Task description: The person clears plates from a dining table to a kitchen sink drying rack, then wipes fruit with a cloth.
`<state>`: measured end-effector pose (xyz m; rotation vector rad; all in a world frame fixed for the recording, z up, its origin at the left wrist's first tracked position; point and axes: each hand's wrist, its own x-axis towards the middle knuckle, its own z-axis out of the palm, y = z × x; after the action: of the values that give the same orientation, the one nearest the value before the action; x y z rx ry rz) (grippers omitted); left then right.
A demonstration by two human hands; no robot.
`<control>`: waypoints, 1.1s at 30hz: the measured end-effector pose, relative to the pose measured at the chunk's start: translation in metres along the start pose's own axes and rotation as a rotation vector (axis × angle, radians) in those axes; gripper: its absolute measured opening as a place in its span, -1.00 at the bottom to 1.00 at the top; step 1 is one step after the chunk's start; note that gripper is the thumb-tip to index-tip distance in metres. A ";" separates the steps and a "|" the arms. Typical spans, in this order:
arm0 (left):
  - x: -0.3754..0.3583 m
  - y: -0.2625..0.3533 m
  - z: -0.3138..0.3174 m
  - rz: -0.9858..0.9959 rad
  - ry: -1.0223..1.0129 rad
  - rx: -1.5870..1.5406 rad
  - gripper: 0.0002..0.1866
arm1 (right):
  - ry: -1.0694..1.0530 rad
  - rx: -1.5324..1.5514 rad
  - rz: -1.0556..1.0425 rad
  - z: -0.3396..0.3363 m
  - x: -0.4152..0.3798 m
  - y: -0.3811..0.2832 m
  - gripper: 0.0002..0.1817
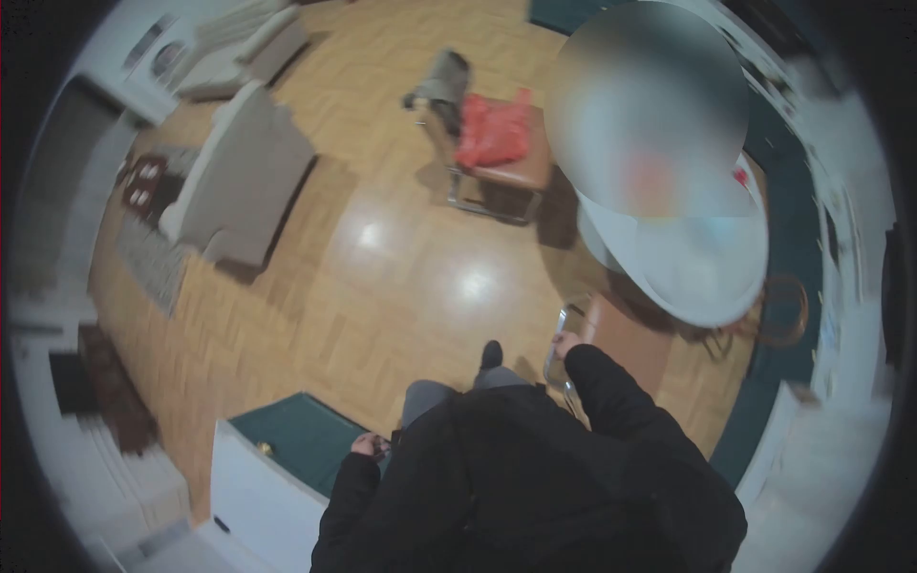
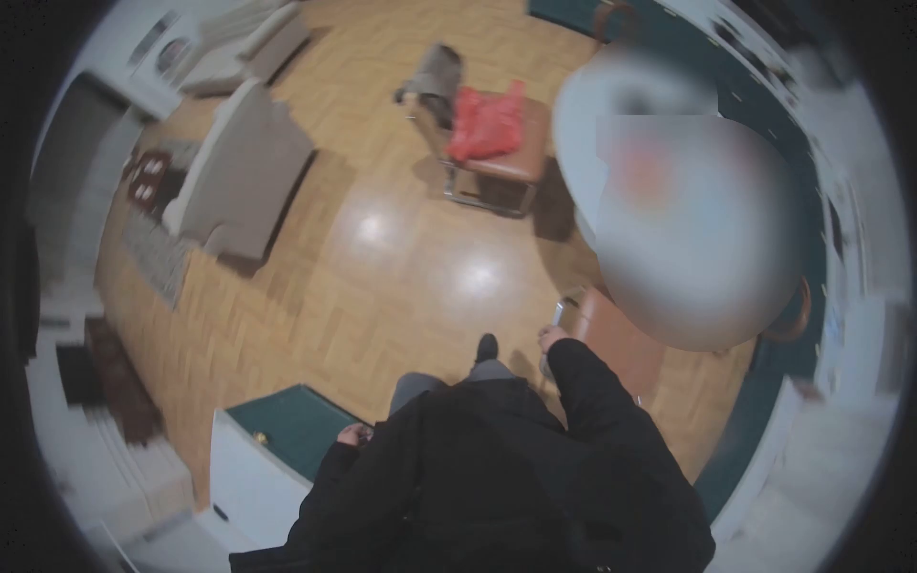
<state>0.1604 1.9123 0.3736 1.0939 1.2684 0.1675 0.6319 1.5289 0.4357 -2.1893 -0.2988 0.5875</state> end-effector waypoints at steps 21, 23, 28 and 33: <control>0.192 0.449 -0.099 0.143 0.063 -0.230 -0.89 | -0.080 0.098 0.053 0.085 0.178 -0.456 -0.74; 0.184 0.529 -0.100 0.212 0.084 -0.258 -0.87 | -0.057 0.183 -0.060 0.086 0.198 -0.489 -0.76; 0.191 0.710 -0.082 0.300 0.027 -0.214 -0.94 | -0.055 0.260 -0.168 0.075 0.266 -0.608 -0.74; 0.194 0.785 -0.047 0.323 0.036 -0.185 -0.81 | -0.045 0.261 -0.266 0.041 0.351 -0.698 -0.81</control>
<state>0.5412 2.4716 0.8192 1.1318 1.0770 0.5399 0.9042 2.1352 0.8480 -1.8507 -0.5000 0.4974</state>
